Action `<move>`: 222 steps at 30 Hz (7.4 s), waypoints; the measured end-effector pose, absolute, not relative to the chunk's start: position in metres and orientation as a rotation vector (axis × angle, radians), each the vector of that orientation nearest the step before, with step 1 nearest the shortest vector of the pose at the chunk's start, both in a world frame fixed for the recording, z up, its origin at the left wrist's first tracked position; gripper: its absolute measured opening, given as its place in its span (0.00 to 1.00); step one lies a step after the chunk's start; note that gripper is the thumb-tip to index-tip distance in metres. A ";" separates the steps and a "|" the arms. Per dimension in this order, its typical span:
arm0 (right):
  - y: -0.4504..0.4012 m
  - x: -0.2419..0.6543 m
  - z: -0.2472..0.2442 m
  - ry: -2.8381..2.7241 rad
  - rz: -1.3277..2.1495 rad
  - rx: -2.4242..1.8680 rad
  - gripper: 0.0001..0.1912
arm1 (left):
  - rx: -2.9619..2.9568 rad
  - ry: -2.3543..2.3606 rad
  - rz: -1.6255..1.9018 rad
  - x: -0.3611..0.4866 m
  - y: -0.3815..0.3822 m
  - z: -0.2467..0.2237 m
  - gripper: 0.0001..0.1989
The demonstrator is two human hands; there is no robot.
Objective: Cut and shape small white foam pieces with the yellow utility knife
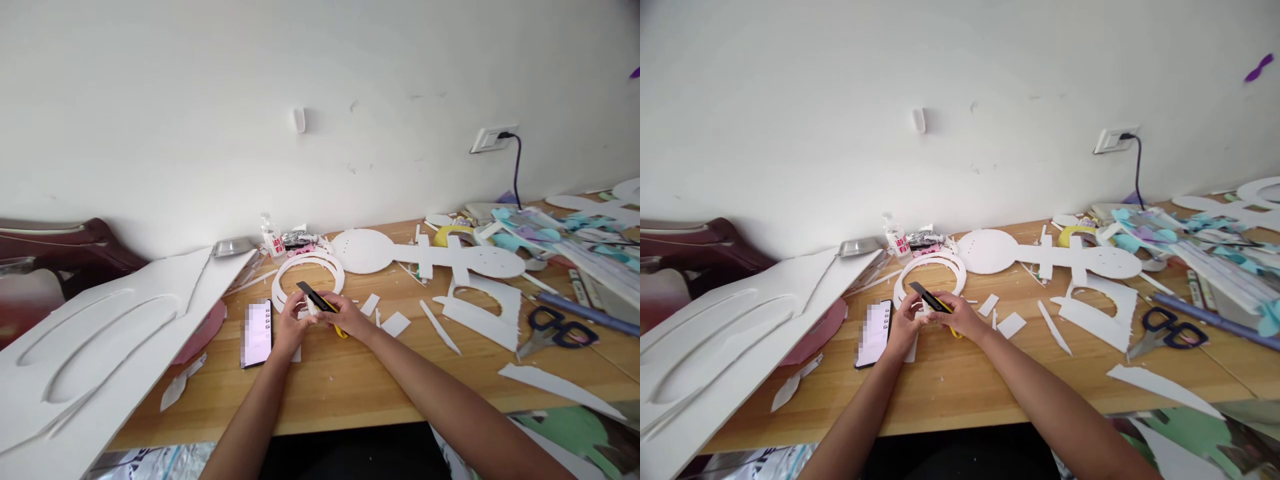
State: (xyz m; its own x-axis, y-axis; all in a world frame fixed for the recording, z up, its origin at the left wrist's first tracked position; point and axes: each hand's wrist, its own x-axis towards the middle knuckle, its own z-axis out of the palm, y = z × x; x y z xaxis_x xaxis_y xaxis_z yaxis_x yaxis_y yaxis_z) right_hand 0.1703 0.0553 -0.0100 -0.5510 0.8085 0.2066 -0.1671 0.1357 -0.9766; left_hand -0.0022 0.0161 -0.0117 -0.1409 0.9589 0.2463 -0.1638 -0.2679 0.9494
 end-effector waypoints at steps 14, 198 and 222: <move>0.057 0.171 -0.015 -1.565 1.602 -0.711 0.24 | 1.321 1.029 1.482 0.003 0.011 -0.012 0.28; 0.045 0.184 0.015 -2.415 0.750 -0.841 0.48 | 0.812 0.838 1.225 -0.016 -0.011 0.005 0.19; 0.051 0.180 0.000 -2.431 0.732 -0.688 0.53 | 0.832 0.943 1.240 0.000 -0.010 0.006 0.31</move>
